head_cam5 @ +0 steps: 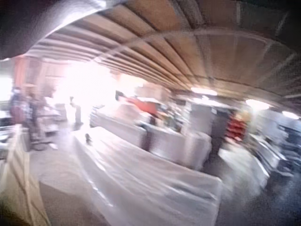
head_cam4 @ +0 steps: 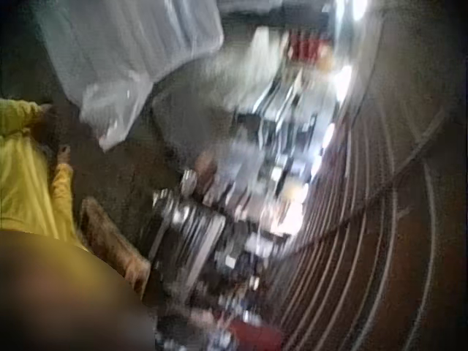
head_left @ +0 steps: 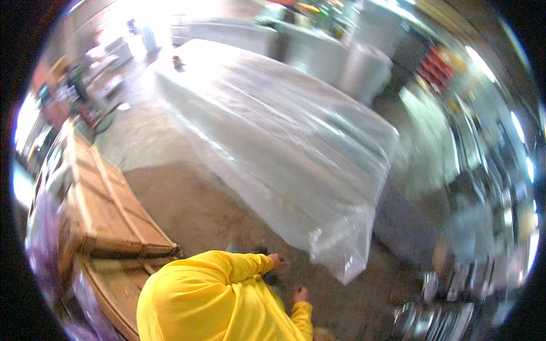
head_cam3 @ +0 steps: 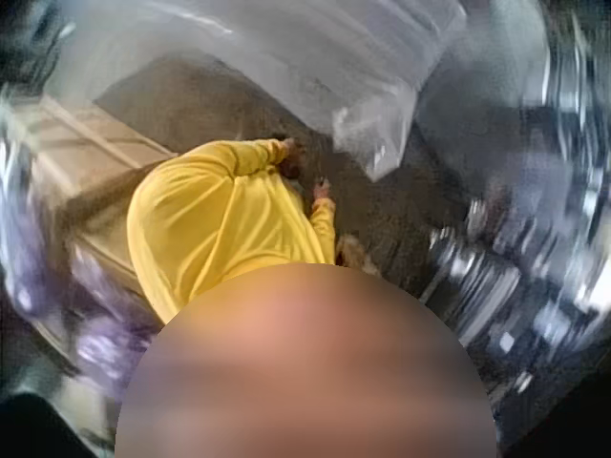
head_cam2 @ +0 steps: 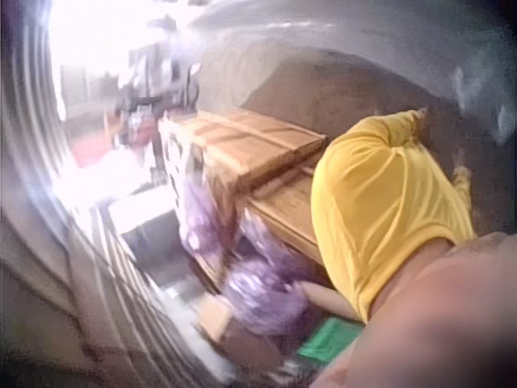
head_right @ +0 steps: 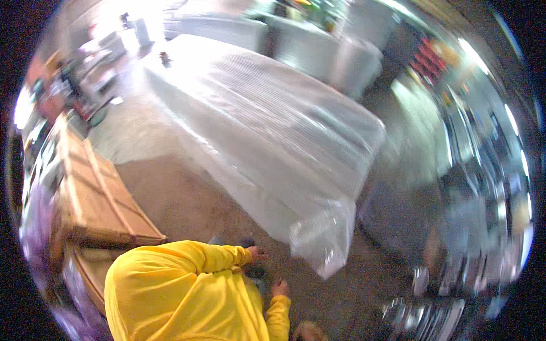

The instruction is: The person wraps a large rectangular object with bubble wrap in a warehouse. They unroll the bubble wrap, cover the object, and secure it with a tape dispenser. The wrapped object remains on the floor at the end of the clip.

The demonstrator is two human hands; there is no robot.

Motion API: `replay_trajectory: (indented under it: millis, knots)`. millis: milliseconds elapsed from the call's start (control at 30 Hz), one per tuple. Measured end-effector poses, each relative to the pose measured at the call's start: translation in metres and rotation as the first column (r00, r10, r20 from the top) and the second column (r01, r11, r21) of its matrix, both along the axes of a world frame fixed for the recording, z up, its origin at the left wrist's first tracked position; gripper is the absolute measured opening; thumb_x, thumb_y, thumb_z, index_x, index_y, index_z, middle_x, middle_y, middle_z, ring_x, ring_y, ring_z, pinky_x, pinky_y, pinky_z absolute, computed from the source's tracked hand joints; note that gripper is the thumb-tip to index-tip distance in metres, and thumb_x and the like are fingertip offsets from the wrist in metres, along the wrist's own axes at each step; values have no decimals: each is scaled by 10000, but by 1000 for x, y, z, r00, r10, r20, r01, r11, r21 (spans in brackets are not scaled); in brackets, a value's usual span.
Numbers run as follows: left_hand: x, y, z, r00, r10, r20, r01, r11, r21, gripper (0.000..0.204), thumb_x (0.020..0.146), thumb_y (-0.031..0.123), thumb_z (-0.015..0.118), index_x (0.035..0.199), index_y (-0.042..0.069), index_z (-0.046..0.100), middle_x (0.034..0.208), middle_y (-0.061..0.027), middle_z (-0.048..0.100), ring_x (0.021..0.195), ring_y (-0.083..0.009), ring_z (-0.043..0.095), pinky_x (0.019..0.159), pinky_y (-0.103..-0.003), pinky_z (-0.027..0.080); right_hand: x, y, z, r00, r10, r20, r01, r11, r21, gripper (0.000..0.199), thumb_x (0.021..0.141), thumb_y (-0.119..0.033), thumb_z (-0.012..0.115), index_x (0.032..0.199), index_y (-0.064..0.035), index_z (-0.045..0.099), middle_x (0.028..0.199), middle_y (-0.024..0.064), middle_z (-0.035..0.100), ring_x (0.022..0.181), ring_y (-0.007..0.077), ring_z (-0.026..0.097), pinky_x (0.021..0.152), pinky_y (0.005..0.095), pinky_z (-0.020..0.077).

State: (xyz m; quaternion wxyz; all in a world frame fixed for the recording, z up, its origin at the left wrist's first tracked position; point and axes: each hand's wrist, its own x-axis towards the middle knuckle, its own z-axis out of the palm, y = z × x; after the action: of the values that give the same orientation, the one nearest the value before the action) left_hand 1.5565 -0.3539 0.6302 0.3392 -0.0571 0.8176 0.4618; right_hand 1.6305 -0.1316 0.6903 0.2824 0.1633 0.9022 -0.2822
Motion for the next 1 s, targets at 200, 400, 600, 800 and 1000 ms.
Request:
replay_trajectory:
  millis: [200,400,600,800,1000]
  knots:
    - [48,-141,41,863,494,-101,-504,855,-122,449,863,466,580,1071,79,673,972,-126,698,924,-270,658,838,-406,504,-23,-51,-23,796,588,140,-585,808,-70,375,875,-373,563,1044,-48,643,1106,194,636,1022,374,606,887,457,467]
    - [214,-266,-19,393,908,147,-871,419,-256,560,844,460,524,1110,-22,626,1072,-240,643,1050,-385,601,906,-442,466,-76,-123,-2,582,795,170,-807,591,-1,393,868,-384,579,1013,-25,647,1014,183,660,986,369,617,838,447,479]
    - [370,-301,-90,294,844,448,-719,504,-478,556,885,416,471,1282,34,546,1373,-200,476,1289,-334,435,1077,-401,331,-128,-284,4,435,879,195,-898,409,159,400,878,-377,557,1057,-30,639,1078,207,642,1035,386,598,892,458,465]
    - [403,-371,-80,-34,896,443,-910,155,-384,505,858,429,547,1118,12,663,1225,-156,612,1154,-308,565,1017,-384,400,-127,-503,54,300,954,30,-953,298,54,407,888,-377,546,1074,-21,606,1083,211,633,1043,396,584,884,449,466]
    - [299,-518,17,18,999,-32,-993,14,-114,459,888,338,572,1201,1,583,1158,-177,627,1069,-318,601,962,-406,444,-108,-670,65,298,942,-152,-954,300,-11,393,878,-389,553,1018,-27,614,1018,216,644,1012,391,593,846,453,468]
